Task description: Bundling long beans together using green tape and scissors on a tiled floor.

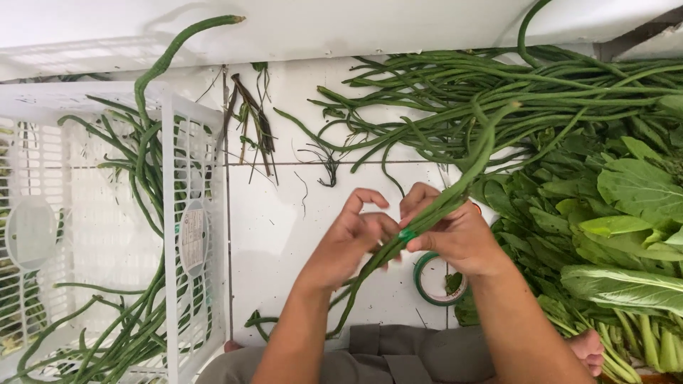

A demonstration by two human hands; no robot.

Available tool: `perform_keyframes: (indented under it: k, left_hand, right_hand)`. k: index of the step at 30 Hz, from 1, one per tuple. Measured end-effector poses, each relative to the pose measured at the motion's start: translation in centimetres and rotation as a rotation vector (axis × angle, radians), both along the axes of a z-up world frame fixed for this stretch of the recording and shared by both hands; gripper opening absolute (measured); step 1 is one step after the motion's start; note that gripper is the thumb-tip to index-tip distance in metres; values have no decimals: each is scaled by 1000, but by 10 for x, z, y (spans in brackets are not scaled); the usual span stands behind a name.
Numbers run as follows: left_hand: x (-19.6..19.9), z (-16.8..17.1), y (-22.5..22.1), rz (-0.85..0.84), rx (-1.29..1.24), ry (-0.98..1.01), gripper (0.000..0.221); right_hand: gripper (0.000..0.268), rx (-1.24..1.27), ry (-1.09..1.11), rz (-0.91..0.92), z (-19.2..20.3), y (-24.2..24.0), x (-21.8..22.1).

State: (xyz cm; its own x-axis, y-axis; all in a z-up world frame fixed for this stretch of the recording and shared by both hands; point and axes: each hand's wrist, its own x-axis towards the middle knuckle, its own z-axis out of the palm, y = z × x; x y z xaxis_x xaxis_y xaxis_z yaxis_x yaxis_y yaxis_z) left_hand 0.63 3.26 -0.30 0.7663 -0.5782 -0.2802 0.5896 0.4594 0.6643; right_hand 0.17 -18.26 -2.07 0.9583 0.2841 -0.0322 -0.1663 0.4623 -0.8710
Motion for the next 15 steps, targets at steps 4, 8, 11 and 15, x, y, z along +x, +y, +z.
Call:
perform_keyframes:
  k: [4,8,11,15]
  left_hand:
    - [0,18,8,-120,259,-202,62]
    - [-6,32,5,-269,249,-248,31]
    - [-4,42,3,-296,159,-226,34]
    - [-9,47,-4,-280,104,-202,45]
  right_hand:
    - [29,-107,-102,-26,14,-6,6]
    - [27,-150,-198,5,25,-10,7]
    - [29,-138,-245,6,26,-11,10]
    - [29,-77,-255,-30,37,-8,8]
